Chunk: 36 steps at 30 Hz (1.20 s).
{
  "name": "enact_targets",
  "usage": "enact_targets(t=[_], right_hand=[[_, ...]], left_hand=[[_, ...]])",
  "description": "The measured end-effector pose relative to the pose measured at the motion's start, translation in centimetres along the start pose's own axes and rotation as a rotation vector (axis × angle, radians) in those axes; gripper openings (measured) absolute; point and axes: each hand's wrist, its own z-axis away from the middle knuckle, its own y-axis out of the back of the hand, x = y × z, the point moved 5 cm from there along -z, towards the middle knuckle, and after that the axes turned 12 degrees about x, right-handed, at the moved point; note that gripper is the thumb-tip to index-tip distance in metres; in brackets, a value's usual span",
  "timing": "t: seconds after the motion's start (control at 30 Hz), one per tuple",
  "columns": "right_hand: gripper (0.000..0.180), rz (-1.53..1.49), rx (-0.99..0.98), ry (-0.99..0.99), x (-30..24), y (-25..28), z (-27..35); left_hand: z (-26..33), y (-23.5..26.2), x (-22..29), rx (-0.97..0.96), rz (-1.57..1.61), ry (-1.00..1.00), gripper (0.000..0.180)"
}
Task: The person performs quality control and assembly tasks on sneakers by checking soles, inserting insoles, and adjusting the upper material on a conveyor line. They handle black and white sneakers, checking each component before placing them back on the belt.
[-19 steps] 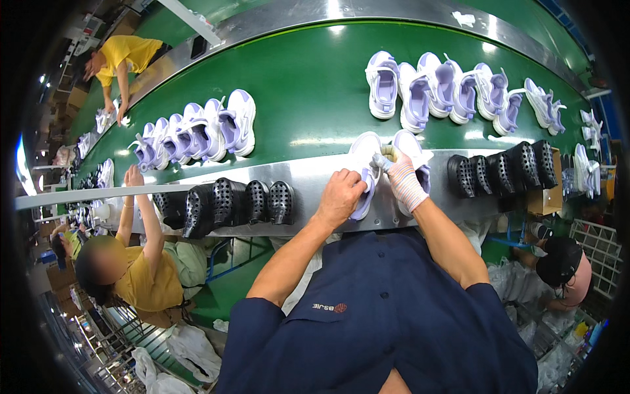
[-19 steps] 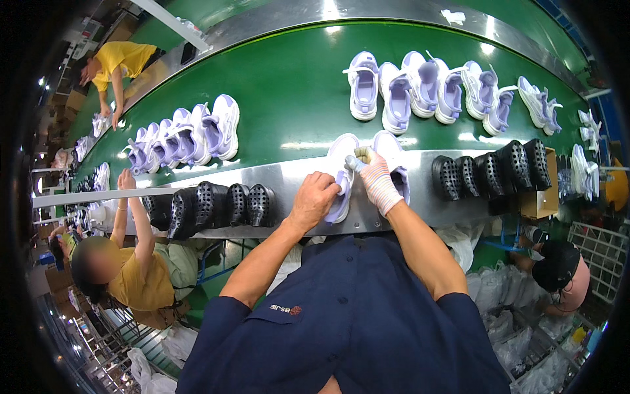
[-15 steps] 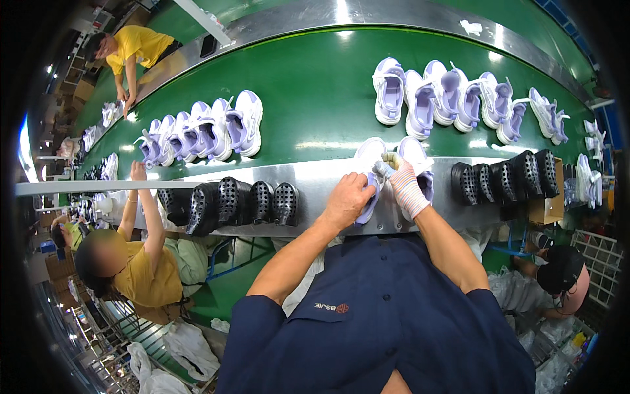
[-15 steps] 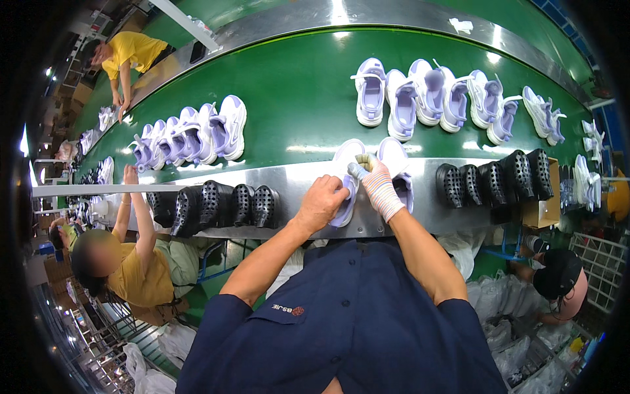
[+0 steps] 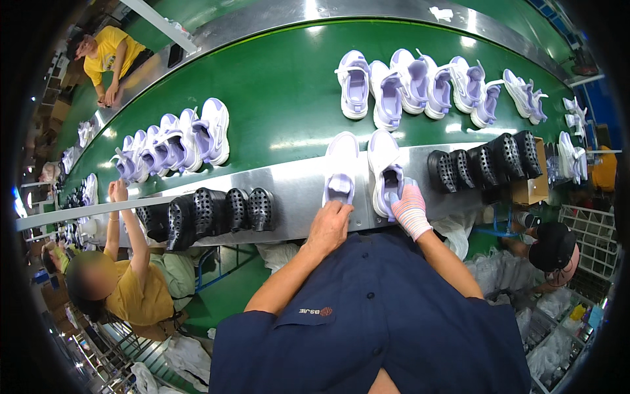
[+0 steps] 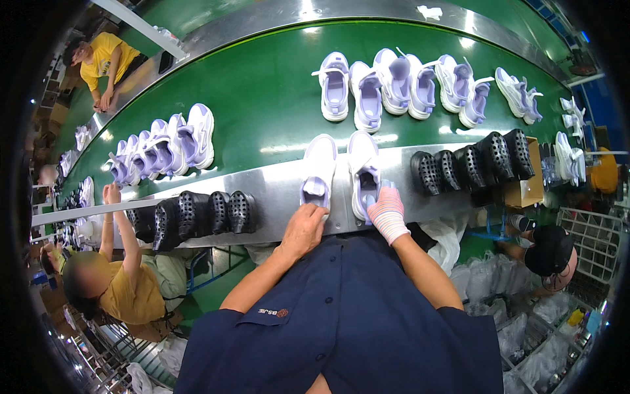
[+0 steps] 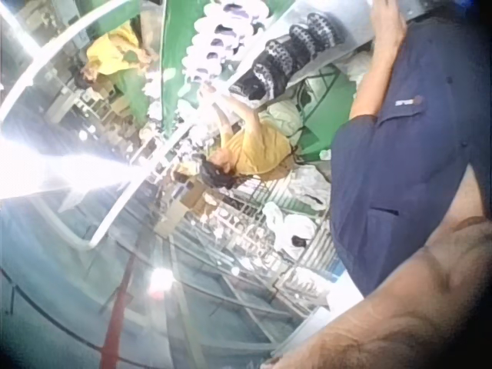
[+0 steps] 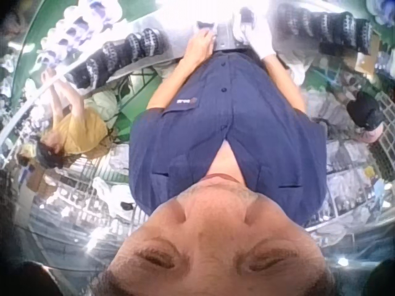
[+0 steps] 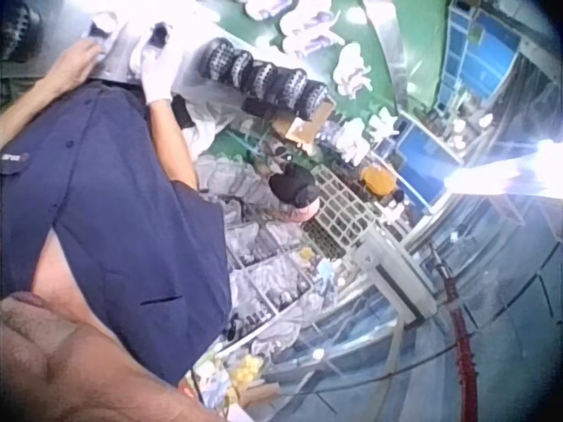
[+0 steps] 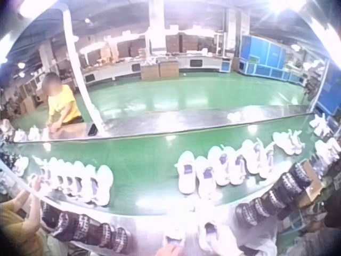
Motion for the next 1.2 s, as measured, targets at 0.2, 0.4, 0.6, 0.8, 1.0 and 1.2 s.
enact_targets(t=[0.2,0.4,0.6,0.8,1.0,1.2], right_hand=[[0.030,-0.241,0.333,0.199,-2.4,5.5,1.4],[0.025,-0.533,0.116,0.385,-8.5,4.9,1.8],[0.051,-0.115,-0.199,0.217,-8.8,-2.0,2.1],[0.043,-0.431,-0.414,-0.149,-7.4,-6.7,1.7],[0.030,-0.547,-0.453,-0.224,-7.5,-6.4,1.8],[0.043,-0.237,-0.292,0.016,-7.6,-6.6,1.7]], left_hand=[[-0.7,5.6,0.8,0.368,-0.120,0.165,0.034],[-4.1,4.5,-0.3,0.352,-0.378,-0.011,0.027],[-5.0,4.1,0.5,0.421,-0.360,-0.050,0.010],[-4.2,2.0,-0.6,0.441,-0.421,-0.035,0.007],[-2.9,1.2,-2.0,0.412,-0.255,0.227,0.021],[0.7,-2.5,-5.5,-0.046,0.412,1.357,0.067]])
